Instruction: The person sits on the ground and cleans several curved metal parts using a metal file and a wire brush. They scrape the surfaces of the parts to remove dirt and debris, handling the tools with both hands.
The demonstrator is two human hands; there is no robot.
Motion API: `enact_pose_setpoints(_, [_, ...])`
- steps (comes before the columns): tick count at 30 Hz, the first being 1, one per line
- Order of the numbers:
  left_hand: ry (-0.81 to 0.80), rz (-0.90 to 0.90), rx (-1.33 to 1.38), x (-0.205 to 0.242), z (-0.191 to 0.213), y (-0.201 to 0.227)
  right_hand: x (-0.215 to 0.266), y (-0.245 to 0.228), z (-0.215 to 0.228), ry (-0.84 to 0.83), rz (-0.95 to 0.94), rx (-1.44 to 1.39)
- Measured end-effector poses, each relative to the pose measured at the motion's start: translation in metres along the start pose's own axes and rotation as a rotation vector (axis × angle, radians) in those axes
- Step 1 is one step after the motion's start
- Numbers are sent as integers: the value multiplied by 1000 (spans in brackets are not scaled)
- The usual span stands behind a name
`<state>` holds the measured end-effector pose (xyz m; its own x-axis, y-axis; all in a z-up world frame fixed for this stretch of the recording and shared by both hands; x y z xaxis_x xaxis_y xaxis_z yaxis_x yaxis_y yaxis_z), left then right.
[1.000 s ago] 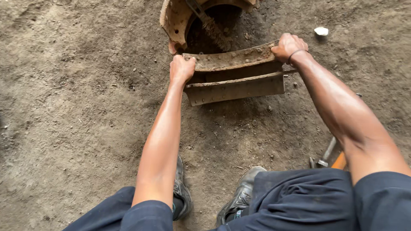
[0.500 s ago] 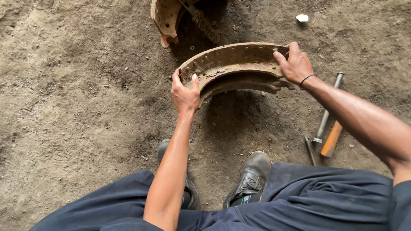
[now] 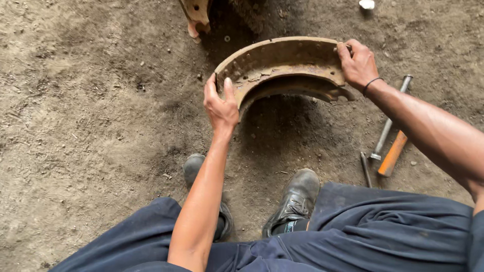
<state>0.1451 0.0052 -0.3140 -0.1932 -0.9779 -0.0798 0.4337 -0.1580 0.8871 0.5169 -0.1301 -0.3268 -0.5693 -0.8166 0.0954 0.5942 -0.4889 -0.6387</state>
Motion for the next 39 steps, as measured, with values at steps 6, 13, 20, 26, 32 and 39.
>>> enact_pose_setpoints(6, [37, -72, 25, 3, 0, -7, 8, -2, 4, -38, -56, 58])
enact_pose_setpoints(13, [-256, 76, -179, -10, 12, -10, 21, 4, 1, 5, 69, 62])
enact_pose_setpoints(20, [-152, -36, -108, -8, 6, -11, 14, 11, 0, -91, 13, 28])
enact_pose_setpoints(26, [-132, -197, -33, -22, 16, 12, -4, 9, 6, -39, 344, 115])
enact_pose_setpoints(32, [-185, -35, -26, -23, 17, 19, -2, 2, 10, -140, 112, 101])
enact_pose_setpoints(39, [-121, 94, -216, -31, 8, -1, 10, 5, 0, 11, 197, 104])
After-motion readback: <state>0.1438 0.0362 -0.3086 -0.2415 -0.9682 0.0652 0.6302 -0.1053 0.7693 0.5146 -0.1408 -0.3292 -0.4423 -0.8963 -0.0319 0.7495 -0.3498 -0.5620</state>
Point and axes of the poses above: each hand's wrist, its own x-axis away from the middle knuckle, its own z-axis out of the back of the hand, y = z × x, the point moved 3 cm from there along -x, towards the middle knuckle, and after that the axes turned 2 degrees about -y, right-handed, at the moved point
